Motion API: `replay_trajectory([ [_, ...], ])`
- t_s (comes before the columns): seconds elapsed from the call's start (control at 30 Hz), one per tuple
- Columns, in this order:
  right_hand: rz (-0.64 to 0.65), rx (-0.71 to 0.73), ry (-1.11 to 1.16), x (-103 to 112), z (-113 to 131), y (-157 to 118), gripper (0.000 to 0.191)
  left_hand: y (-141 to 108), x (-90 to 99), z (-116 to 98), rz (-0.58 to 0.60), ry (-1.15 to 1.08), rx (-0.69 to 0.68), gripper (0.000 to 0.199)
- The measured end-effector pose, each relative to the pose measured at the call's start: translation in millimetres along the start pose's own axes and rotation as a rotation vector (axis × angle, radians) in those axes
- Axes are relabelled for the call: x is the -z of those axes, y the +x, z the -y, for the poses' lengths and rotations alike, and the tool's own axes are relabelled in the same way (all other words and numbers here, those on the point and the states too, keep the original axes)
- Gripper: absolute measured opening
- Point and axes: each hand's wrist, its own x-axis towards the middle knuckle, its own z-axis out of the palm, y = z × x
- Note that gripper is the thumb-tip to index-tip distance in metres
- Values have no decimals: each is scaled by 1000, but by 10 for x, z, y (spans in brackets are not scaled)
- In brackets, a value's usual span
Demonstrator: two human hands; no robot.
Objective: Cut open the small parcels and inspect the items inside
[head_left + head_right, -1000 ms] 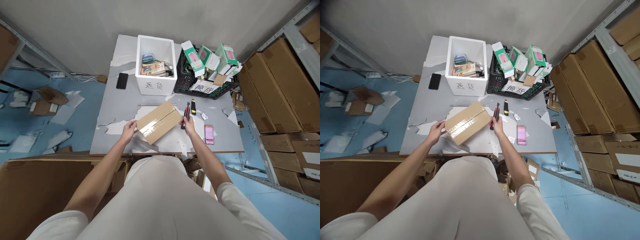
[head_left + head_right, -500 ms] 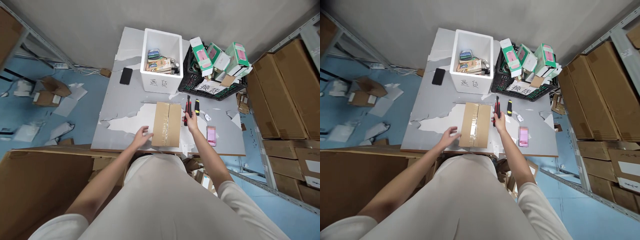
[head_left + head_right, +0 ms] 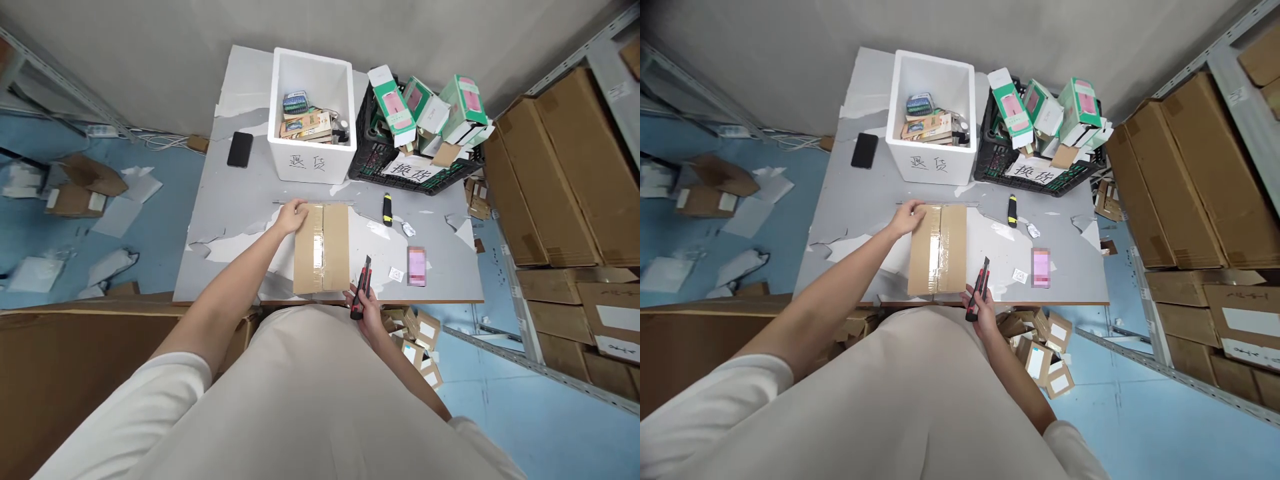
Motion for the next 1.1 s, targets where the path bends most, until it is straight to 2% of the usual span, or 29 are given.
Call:
replay_trajectory([
  [0.1, -20, 84, 20, -10, 91, 239, 45, -312, 223, 166, -144, 24, 49, 41],
  [0.2, -15, 200, -9, -51, 296, 537, 42, -829, 408, 365, -251, 47, 93, 37],
  [0.3, 38, 290, -81, -169, 528, 830, 42, -1399, 422, 509, -236, -3, 155, 37],
  [0.37, 85, 339, -167, -254, 648, 969, 43, -1676, 375, 531, -209, 4, 189, 36],
  [0.4, 99, 365, -225, -283, 691, 1008, 44, -1758, 353, 518, -234, 33, 176, 37],
  [0.47, 104, 420, -363, -291, 746, 1013, 47, -1803, 330, 452, -304, 142, 66, 47],
  [0.53, 75, 459, -503, -221, 768, 923, 52, -1717, 334, 353, -308, 286, -118, 61],
  [0.63, 49, 421, -677, -12, 762, 682, 62, -1501, 339, 206, -111, 480, -294, 66],
  [0.7, 67, 337, -748, 132, 742, 519, 69, -1402, 310, 140, 17, 573, -309, 64],
  [0.77, 105, 262, -770, 237, 712, 398, 76, -1373, 266, 107, 77, 647, -306, 67],
  [0.97, 155, 197, -778, 317, 658, 283, 78, -1448, 235, 84, 168, 774, -355, 125],
  [1.03, 162, 181, -796, 319, 695, 275, 76, -1455, 248, 57, 198, 803, -356, 132],
  [1.1, 186, 152, -839, 323, 784, 275, 74, -1454, 253, 17, 214, 828, -338, 129],
])
